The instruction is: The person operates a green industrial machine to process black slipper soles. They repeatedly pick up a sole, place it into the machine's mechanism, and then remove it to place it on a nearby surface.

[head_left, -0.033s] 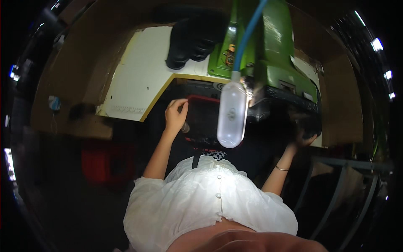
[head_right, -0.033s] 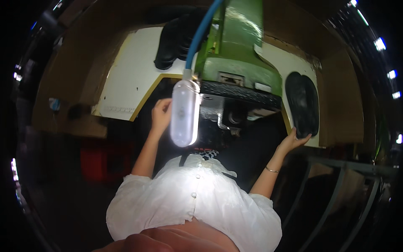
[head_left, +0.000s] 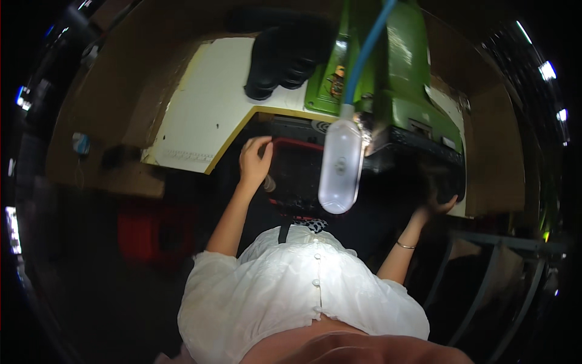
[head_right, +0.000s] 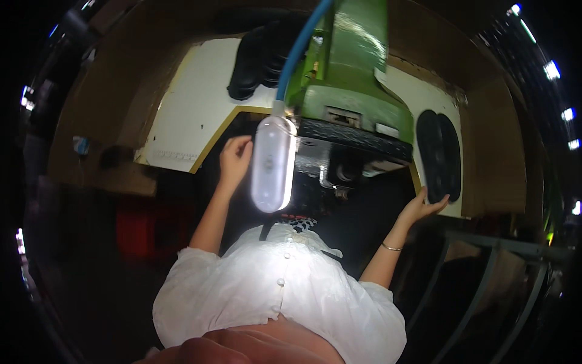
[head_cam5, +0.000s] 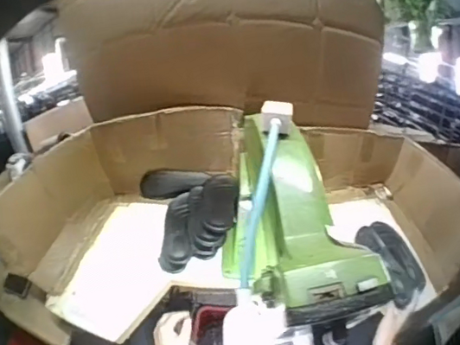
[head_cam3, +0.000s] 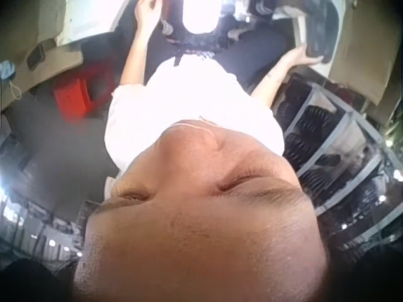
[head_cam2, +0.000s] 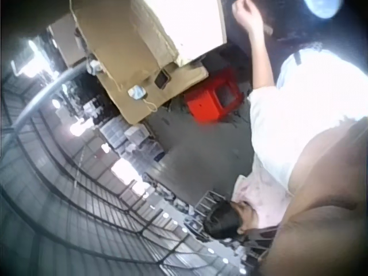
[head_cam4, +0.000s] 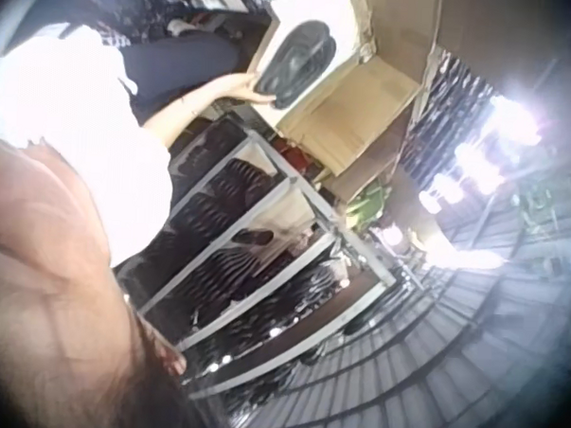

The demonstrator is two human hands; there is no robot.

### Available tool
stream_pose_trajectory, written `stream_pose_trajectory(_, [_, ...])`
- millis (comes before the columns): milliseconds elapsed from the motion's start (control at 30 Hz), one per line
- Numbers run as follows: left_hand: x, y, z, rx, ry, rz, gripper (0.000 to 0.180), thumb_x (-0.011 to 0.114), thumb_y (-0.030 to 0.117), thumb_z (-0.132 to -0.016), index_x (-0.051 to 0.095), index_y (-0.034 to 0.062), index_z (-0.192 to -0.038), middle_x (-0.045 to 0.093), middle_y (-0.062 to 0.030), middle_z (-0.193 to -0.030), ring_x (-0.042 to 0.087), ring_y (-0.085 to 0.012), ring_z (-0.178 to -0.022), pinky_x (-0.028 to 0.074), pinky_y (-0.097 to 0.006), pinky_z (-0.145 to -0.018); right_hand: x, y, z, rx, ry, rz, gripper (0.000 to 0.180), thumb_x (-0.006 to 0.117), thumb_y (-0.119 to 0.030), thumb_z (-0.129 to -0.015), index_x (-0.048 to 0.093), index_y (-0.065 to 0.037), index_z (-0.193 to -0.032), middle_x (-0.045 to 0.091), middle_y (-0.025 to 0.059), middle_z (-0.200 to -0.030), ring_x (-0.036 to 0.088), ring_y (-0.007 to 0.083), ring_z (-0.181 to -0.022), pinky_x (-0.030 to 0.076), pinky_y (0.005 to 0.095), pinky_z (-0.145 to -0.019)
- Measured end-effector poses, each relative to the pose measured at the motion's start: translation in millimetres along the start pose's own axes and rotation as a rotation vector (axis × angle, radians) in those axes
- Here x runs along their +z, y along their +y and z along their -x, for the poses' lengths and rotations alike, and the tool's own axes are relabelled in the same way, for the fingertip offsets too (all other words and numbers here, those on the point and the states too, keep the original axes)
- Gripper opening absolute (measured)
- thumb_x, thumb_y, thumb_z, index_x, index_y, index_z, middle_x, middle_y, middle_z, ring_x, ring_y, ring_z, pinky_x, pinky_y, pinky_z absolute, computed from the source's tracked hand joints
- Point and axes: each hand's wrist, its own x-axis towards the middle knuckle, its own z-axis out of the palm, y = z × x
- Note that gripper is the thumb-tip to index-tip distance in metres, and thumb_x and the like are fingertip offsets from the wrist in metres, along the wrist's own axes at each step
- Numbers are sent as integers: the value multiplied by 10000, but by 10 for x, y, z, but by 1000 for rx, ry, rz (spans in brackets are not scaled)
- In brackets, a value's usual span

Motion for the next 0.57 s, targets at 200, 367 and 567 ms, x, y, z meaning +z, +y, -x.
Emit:
stream_pose_trajectory(200, [178,-16,-996,213,302,-244,414,609,130,-752,486,36,-1136,518,-180,-1112,476,-347,-1057,368,-407,-916,278,-486,299,-232,-228,-45,434,590,-92,-805,436,-4,-1202,221,184,-1389,222,304,-1296,239,436,-1019])
stream_pose_trajectory(367, [284,-84,-1552,-110,52,-505,557,670,445,-675,541,88,-1082,559,-194,-965,542,-348,-921,433,-434,-777,536,-528,660,-224,-331,-287,449,609,-152,-807,455,-1,-1200,276,188,-1358,393,307,-1188,405,411,-924])
stream_pose_trajectory(567, [-31,-60,-1449,-211,133,-81,490,674,398,-693,593,149,-1108,436,-247,-1144,441,-379,-1098,383,-420,-933,575,-460,705,-259,-526,-294,418,617,-184,-802,498,-8,-1163,285,197,-1348,373,303,-1201,448,389,-873])
